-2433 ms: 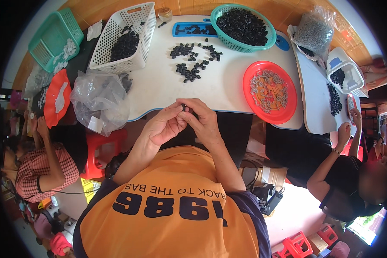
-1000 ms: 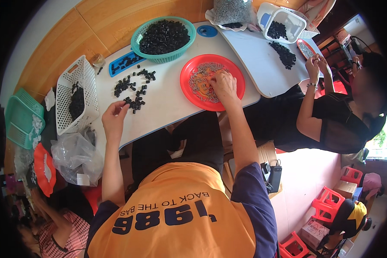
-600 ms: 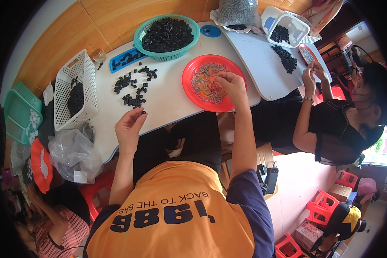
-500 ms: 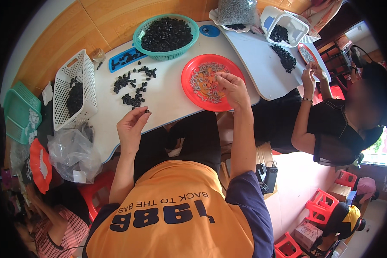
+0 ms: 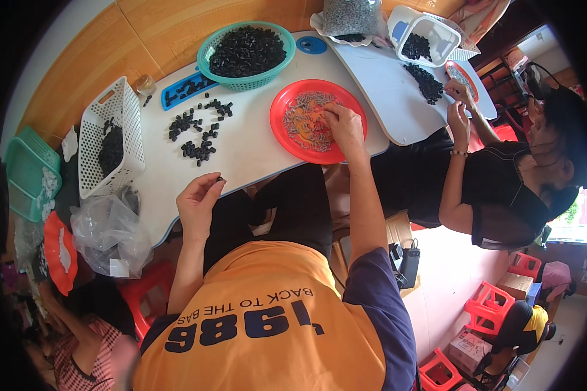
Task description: The person is manually assembling small black plastic components by inserting small orange parts into them.
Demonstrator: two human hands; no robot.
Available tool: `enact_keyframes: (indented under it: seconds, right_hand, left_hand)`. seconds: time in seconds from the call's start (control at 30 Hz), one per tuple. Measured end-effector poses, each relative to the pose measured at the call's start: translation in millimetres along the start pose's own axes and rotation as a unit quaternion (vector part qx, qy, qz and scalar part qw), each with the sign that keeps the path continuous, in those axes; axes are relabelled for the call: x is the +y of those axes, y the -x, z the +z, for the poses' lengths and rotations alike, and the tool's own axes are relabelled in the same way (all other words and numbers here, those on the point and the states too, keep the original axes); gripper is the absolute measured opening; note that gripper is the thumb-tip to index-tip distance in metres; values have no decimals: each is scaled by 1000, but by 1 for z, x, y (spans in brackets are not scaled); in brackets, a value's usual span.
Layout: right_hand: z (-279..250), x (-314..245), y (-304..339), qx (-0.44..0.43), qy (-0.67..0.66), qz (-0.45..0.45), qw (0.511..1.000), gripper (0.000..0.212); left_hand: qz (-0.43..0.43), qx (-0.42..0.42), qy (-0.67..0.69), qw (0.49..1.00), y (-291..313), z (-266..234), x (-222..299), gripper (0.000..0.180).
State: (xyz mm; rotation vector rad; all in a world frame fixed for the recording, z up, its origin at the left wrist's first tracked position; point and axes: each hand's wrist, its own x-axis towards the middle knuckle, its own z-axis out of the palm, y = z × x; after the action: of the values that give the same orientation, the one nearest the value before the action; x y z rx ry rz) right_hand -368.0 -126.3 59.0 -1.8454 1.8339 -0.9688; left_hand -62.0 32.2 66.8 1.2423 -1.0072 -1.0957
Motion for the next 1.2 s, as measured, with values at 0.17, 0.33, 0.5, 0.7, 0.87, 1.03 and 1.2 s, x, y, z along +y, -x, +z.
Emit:
enact_keyframes:
  seconds: [0.17,0.33,0.5,0.7,0.87,1.03,1.2]
  right_hand:
    - [0,9,0,-41,94,-119,988,16]
    - [6,15,0,-65,159,-148,974,16]
    - [5,14,-1,-69,134,-149,977,16]
    - [-12,1,7,-103,-29,35,994,18]
    - [-20,-40,33,-121,-230,103,960,17]
    - [11,-110,91,-149,-398,-59,903,7]
    - [15,-154,118,-164,-268,-163,935,13]
  left_hand:
    - [-1,3,2,1000,3,-3,-4,18]
    - [-1,0,13,1000,3,-4,-6,18]
    - [-7,5,1,1000,2,-4,-6,19]
    - [-33,9,59,998,2,-1,2,20]
    - [-47,-9,119,992,5,2,12,21]
    - [-19,-41,106,993,11,4,21,21]
    - [13,-40,56,998,21,-2,33,21]
